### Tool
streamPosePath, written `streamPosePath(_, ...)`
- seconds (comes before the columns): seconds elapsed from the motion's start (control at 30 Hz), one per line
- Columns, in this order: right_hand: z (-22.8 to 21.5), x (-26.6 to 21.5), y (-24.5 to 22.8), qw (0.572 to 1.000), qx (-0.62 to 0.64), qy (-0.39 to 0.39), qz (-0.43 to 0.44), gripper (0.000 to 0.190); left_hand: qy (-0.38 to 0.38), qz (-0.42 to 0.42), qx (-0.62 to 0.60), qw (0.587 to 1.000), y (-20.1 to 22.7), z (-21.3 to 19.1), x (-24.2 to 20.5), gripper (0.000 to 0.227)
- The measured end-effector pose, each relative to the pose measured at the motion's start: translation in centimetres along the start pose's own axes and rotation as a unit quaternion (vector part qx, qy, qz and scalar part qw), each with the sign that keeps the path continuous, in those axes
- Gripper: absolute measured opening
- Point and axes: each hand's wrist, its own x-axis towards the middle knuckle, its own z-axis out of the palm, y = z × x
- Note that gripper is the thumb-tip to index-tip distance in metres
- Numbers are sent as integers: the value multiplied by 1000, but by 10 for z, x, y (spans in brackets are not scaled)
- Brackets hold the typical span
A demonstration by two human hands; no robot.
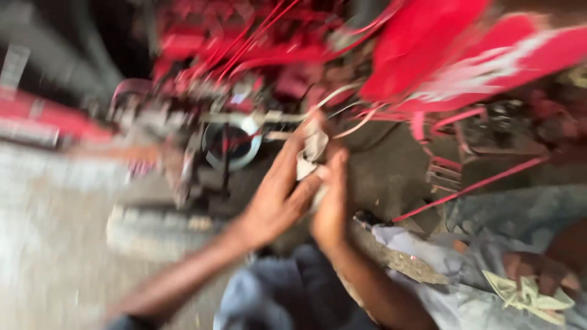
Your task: Repairing and maintaining tractor engine components such as fuel system bolts and hoses using open-end wrenches.
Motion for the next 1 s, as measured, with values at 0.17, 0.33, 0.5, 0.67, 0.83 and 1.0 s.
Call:
streamPosePath(0.17, -18, -6, 25, 997, -62, -46, -25, 80, 221, -39, -113, 968, -31, 36, 46, 55)
streamPosePath(0.33, -91, 81, 32, 990, 126, 65, -12, 80, 147, -25, -101, 984, -30, 92, 66, 50)
streamPosePath(0.5, -141, 127, 27, 986, 156, 9, -59, 78, 167, 154, 129, 965, -39, 99, 181, 62)
streamPosePath(0.67, -254, 139, 35, 990, 22, -119, 75, 63, 227, 180, 69, 955, -40, 89, 336, 55)
streamPosePath(0.83, -374, 254, -17, 998, 33, -31, -38, 35, 176, -45, -27, 983, -37, 141, 440, 46)
streamPosePath(1.0, -441, 365, -35, 975, -205, -17, -87, 29, 124, 192, 176, 957, -90, 194, 497, 37)
